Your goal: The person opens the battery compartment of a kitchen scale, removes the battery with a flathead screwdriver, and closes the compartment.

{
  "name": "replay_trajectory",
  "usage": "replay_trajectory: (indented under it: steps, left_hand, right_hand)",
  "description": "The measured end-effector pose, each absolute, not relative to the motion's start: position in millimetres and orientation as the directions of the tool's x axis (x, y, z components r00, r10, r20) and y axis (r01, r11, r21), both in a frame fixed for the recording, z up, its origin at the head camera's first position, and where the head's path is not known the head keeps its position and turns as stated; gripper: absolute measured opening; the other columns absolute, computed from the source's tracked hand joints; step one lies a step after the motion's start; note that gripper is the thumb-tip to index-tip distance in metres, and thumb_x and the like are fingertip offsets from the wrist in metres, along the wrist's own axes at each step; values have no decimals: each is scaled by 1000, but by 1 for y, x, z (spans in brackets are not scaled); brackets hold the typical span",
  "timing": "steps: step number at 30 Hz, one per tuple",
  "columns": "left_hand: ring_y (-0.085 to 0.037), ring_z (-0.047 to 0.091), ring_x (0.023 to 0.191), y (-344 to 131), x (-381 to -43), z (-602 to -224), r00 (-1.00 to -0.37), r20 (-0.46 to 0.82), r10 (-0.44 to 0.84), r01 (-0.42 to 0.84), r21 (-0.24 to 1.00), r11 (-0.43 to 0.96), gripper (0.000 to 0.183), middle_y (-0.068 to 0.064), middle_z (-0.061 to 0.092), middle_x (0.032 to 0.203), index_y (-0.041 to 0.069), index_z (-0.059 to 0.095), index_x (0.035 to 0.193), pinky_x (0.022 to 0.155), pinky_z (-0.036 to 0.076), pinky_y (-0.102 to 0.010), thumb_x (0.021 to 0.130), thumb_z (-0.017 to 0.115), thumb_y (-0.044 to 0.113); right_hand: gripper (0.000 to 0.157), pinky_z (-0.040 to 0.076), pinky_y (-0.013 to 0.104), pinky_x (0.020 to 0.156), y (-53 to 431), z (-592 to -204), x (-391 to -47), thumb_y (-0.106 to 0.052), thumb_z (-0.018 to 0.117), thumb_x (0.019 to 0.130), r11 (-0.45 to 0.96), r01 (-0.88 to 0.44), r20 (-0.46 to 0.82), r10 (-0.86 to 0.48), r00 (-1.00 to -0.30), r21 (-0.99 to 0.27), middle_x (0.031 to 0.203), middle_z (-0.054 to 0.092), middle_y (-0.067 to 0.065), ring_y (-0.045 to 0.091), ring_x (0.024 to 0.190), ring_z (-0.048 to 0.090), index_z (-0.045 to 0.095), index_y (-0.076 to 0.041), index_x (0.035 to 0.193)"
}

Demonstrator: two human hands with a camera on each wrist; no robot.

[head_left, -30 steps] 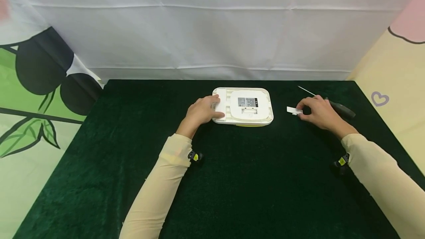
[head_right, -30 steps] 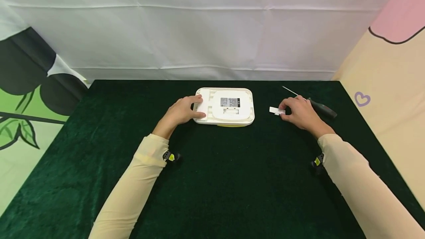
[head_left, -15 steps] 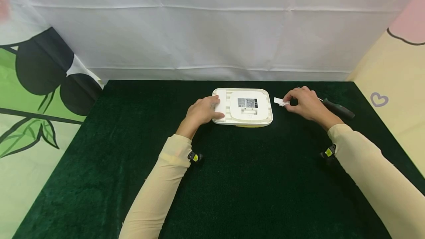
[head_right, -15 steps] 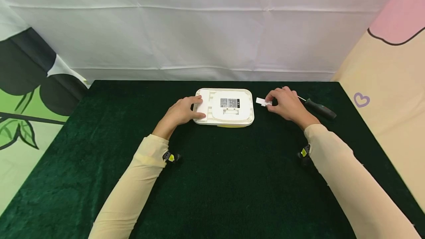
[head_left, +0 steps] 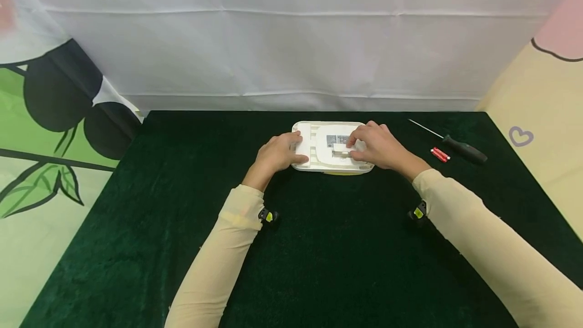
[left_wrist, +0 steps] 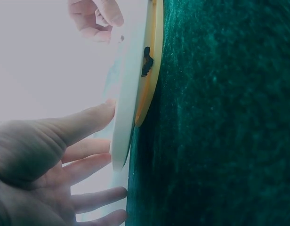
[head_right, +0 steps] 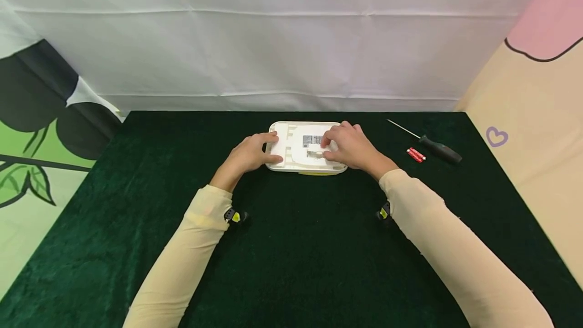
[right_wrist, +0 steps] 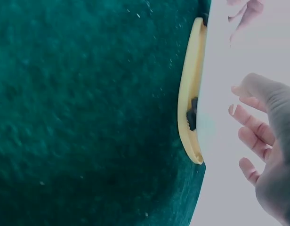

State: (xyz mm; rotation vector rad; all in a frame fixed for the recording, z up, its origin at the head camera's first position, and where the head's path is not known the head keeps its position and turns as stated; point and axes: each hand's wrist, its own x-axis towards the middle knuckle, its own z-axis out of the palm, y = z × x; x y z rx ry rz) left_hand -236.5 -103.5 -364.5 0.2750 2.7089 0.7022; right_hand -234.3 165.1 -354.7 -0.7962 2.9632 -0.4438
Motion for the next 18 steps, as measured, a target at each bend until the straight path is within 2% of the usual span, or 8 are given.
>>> replay_trajectory:
  steps: [6,18]
  left_hand:
    - [-20,27,148,-102,-238,-363,-929,-258,264,107,497,861,68,11,30,160,23,43,149,115,29,-47,90,69,43]
    - [-20,26,148,-102,-238,-362,-928,-265,263,104,492,864,68,11,28,160,24,42,149,116,29,-47,90,69,43]
  right_hand:
    - [17,35,48,90,162,-356,-229,-26,74,84,830,-495,30,-505,-863,-257,120,67,7,28,111,49,73,-17,99]
    - [15,36,47,89,159,-358,-230,-28,73,85,831,-500,43,-505,-862,-244,116,67,6,26,107,50,73,-18,96]
